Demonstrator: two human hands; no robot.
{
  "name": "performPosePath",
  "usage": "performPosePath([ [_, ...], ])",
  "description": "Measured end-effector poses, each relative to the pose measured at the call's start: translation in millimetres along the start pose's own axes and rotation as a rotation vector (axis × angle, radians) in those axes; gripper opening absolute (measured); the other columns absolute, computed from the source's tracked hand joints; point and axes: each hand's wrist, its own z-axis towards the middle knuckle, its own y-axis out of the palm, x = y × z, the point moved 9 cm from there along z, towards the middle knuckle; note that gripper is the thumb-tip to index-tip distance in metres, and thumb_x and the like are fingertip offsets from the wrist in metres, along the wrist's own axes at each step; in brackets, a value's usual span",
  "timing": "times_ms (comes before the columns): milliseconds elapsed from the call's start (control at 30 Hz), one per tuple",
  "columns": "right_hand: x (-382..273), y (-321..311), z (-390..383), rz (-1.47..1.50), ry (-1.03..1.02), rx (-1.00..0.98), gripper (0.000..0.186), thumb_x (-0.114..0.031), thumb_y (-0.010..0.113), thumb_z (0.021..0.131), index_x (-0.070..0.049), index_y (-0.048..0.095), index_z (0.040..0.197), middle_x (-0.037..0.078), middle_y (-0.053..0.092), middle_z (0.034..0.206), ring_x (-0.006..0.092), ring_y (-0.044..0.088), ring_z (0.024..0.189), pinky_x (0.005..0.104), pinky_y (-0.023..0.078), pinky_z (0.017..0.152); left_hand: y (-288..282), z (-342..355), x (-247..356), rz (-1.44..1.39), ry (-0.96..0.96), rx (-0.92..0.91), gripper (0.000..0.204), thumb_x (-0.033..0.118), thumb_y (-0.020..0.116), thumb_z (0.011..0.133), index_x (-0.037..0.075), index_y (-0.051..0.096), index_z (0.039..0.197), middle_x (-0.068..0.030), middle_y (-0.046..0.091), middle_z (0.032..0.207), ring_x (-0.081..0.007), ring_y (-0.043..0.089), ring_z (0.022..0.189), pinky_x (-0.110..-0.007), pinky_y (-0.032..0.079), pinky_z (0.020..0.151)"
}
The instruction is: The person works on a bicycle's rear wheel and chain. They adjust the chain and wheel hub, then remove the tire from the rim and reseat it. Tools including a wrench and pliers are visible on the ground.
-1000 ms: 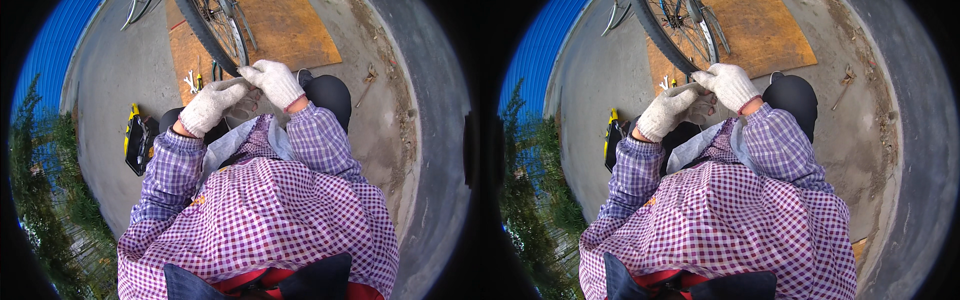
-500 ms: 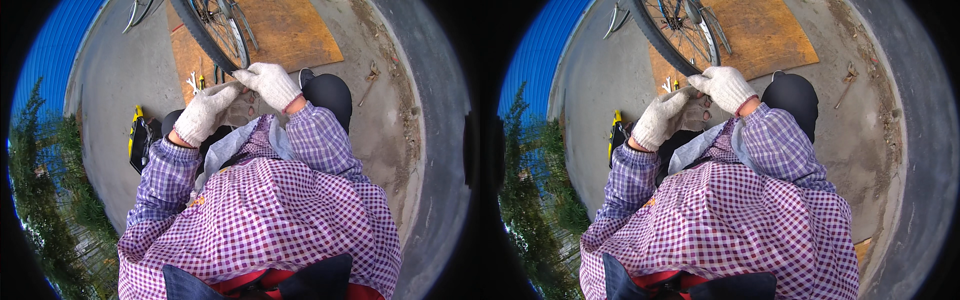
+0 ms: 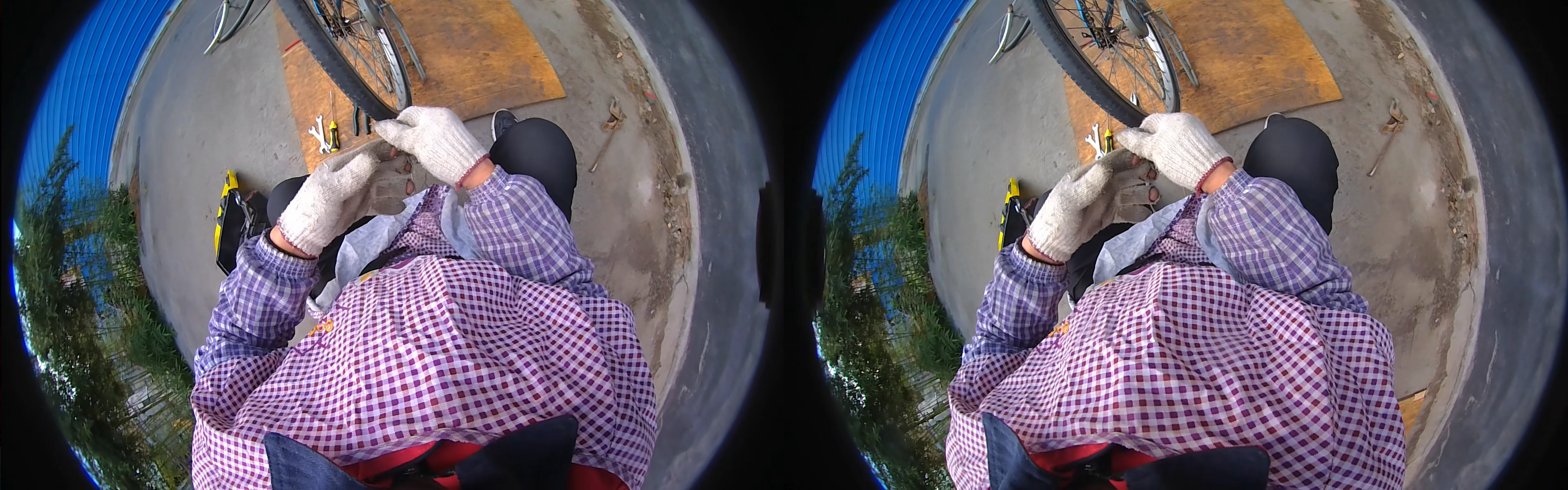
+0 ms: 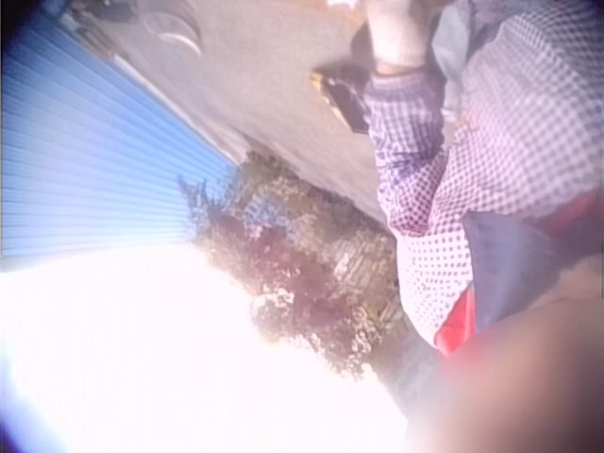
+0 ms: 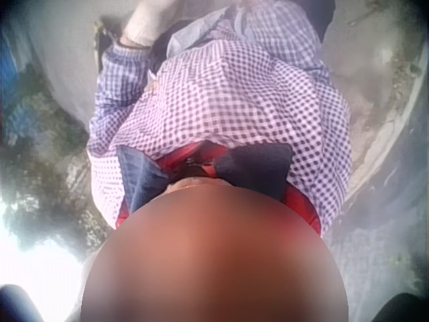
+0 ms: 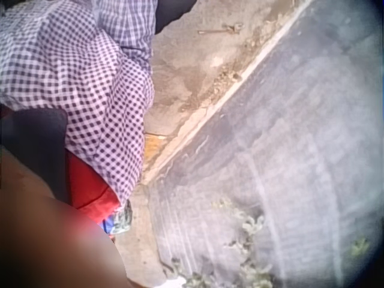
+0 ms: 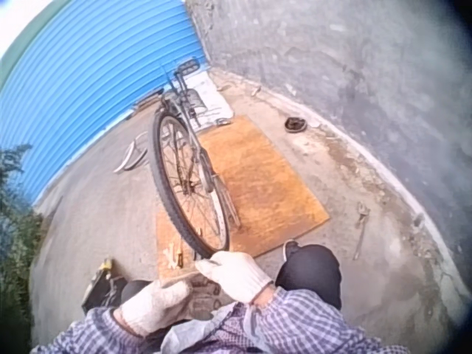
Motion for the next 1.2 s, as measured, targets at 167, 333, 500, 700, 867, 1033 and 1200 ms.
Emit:
performPosePath([
  [167, 10, 8, -1, -0.023, 0.041, -0.050, 0.035, -0.039, 0.058, 0.106, -0.013, 0.080, 0.103, 0.007, 0.074, 0.085, 0.0230, 0.073, 0.079, 0.0377, 0.058, 0.071, 4, -7, 1, -0.005, 0.012, 0.036, 0.090, 0.049, 0.072, 0.097, -0.005, 0.033, 0.158, -0.0201, 0.053, 0.150, -0.0344, 0.058, 0.133, -0.049, 0.052, 0.108],
  [333, -4, 7, 1, -0.169, -0.158, 0.026, 0.036, -0.039, 0.064, 0.103, -0.006, 0.078, 0.104, 0.010, 0.074, 0.087, 0.0249, 0.072, 0.081, 0.0369, 0.057, 0.073, 1, -9, -3, -0.078, 0.036, 0.129, 0.087, 0.045, 0.070, 0.101, -0.006, 0.031, 0.159, -0.0199, 0.053, 0.150, -0.0344, 0.059, 0.132, -0.048, 0.053, 0.108],
  [500, 14, 6, 1, -0.060, 0.072, -0.026, 0.029, -0.037, 0.060, 0.104, -0.016, 0.080, 0.110, 0.010, 0.075, 0.094, 0.0280, 0.072, 0.085, 0.0400, 0.058, 0.076, -8, -16, 3, -0.036, 0.121, 0.120, 0.078, 0.047, 0.065, 0.103, -0.004, 0.039, 0.157, -0.0170, 0.057, 0.145, -0.0294, 0.063, 0.127, -0.045, 0.055, 0.105],
  [700, 8, -9, 0, 0.021, 0.109, 0.006, 0.041, -0.044, 0.062, 0.102, -0.006, 0.079, 0.107, 0.011, 0.075, 0.090, 0.0256, 0.072, 0.081, 0.0363, 0.056, 0.073, -22, -10, 7, 0.055, 0.139, 0.048, 0.082, 0.053, 0.067, 0.100, -0.006, 0.045, 0.153, -0.0193, 0.060, 0.143, -0.0273, 0.066, 0.124, -0.041, 0.057, 0.102],
  [867, 19, -8, -5, 0.258, 0.288, -0.032, 0.056, -0.053, 0.069, 0.098, 0.002, 0.077, 0.107, 0.008, 0.071, 0.082, 0.0155, 0.067, 0.074, 0.0316, 0.053, 0.066, -33, -4, 2, 0.121, 0.068, 0.045, 0.095, 0.061, 0.072, 0.093, -0.006, 0.045, 0.154, -0.0163, 0.063, 0.139, -0.0236, 0.067, 0.117, -0.037, 0.058, 0.098],
  [1033, 22, -7, 1, 0.298, 0.319, -0.005, 0.056, -0.053, 0.069, 0.098, 0.002, 0.076, 0.109, 0.009, 0.071, 0.083, 0.0148, 0.067, 0.074, 0.0311, 0.054, 0.066, -44, 12, -1, 0.050, 0.082, 0.133, 0.075, 0.050, 0.066, 0.102, -0.007, 0.050, 0.149, -0.0175, 0.067, 0.131, -0.0233, 0.071, 0.112, -0.038, 0.062, 0.092],
  [1200, 20, -34, -1, 0.301, 0.262, 0.283, 0.051, -0.050, 0.065, 0.103, 0.000, 0.077, 0.110, 0.009, 0.074, 0.087, 0.0120, 0.070, 0.078, 0.0293, 0.055, 0.067, -50, 23, -2, -0.125, 0.135, 0.188, 0.045, 0.027, 0.057, 0.109, -0.010, 0.058, 0.135, -0.0175, 0.073, 0.114, -0.0243, 0.075, 0.098, -0.036, 0.065, 0.083],
])
